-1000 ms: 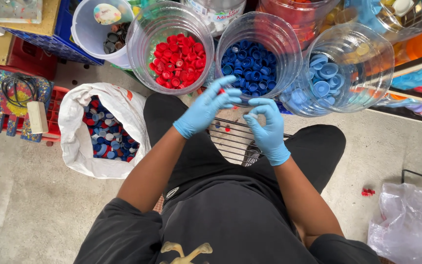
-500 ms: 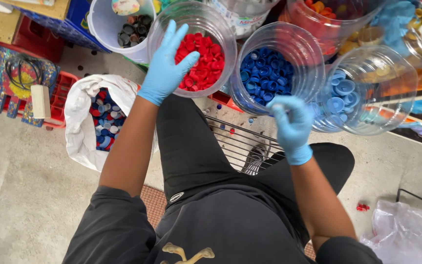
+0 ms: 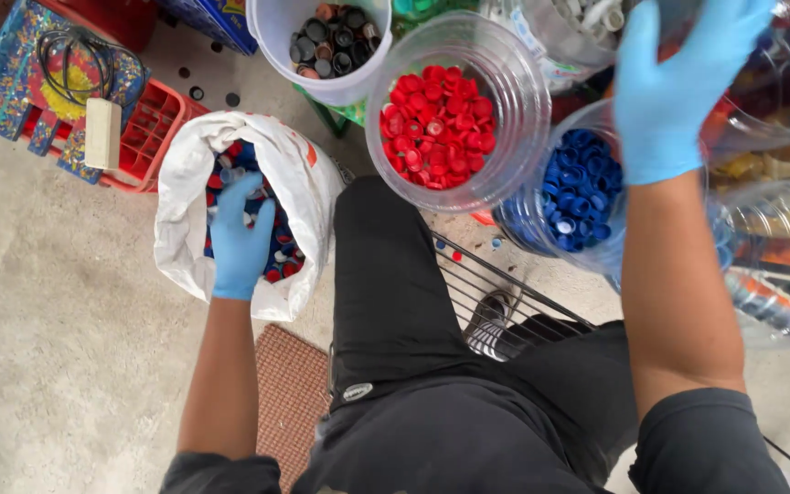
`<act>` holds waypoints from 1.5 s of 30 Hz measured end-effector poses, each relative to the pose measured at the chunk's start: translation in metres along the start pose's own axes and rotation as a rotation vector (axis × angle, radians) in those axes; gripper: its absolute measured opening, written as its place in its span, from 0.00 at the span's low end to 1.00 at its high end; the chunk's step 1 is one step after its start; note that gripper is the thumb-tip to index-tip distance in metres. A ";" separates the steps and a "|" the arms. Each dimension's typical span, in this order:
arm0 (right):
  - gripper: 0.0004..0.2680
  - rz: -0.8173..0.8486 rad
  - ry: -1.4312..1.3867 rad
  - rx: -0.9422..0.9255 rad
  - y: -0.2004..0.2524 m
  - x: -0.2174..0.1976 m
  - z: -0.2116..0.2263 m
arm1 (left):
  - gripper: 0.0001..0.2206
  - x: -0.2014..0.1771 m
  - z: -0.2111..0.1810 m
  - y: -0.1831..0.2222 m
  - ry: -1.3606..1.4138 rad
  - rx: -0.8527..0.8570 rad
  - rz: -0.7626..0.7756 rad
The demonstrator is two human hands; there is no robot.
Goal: The person sits on the floor and sorts plastic bottle caps by color. They pick caps from a white sack, separate them into red and blue categories, and place them into corresponding clear plastic containers.
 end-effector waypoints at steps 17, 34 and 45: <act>0.09 1.280 0.228 -0.269 0.187 0.362 0.071 | 0.15 0.026 0.209 0.115 -0.016 -1.018 0.079; 0.05 1.274 0.034 -0.070 0.193 0.350 0.051 | 0.27 0.044 0.260 0.132 -0.144 -1.043 0.367; 0.09 0.983 0.245 -0.348 0.195 0.374 0.076 | 0.36 0.076 0.287 0.135 -0.251 -1.088 0.428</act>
Point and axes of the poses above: each hand's wrist, its own y-axis away from the middle knuckle, its own x-axis out of the palm, z = x × y, the point moved 5 cm from there along -y, towards the middle knuckle, and after that the axes turned 9 degrees about y, right-handed, at the moved point
